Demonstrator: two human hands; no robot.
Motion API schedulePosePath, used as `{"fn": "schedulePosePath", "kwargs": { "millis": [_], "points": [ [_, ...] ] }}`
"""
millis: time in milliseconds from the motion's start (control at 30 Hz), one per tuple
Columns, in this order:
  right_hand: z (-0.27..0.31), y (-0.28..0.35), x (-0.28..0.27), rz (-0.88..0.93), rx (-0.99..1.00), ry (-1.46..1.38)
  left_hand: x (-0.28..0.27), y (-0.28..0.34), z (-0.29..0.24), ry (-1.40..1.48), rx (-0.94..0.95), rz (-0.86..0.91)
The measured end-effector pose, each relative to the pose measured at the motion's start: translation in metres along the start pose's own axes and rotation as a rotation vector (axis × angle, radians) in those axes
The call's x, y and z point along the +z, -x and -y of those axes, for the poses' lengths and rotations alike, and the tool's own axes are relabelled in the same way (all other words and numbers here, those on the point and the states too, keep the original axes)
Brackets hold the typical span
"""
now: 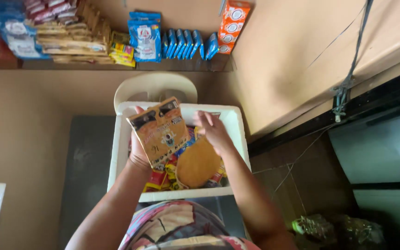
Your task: Organizing and stocking food products on grocery store shelves.
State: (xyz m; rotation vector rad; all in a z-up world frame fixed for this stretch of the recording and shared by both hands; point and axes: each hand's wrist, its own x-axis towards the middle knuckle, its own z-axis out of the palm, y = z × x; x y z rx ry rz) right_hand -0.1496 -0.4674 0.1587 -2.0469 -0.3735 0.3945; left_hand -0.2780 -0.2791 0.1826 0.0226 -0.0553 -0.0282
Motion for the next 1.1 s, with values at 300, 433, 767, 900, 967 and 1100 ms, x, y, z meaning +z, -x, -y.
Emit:
{"fn": "schedulePosePath", "kwargs": {
  "millis": [300,433,767,900,967,1100],
  "points": [
    [0.027,0.036,0.049,0.405,0.091,-0.552,-0.058,0.007,-0.042,-0.052,-0.099,-0.136],
    [0.002,0.029,0.058,0.266,0.25,-0.646,-0.089,0.027,-0.059,-0.249,-0.065,-0.504],
    [0.06,0.06,0.096,0.258,0.316,-0.905,-0.027,0.051,-0.097,-0.404,-0.256,-0.324],
    [0.043,0.065,0.099,0.174,0.216,-0.956,-0.031,0.054,-0.102,-0.501,-0.218,-0.285],
    [0.066,0.074,0.096,0.192,0.281,-0.983,-0.032,0.054,-0.102,-0.49,-0.133,-0.331],
    [0.022,0.075,0.116,0.205,0.291,-1.05,-0.032,0.051,-0.091,-0.385,-0.132,-0.359]
  ]
}}
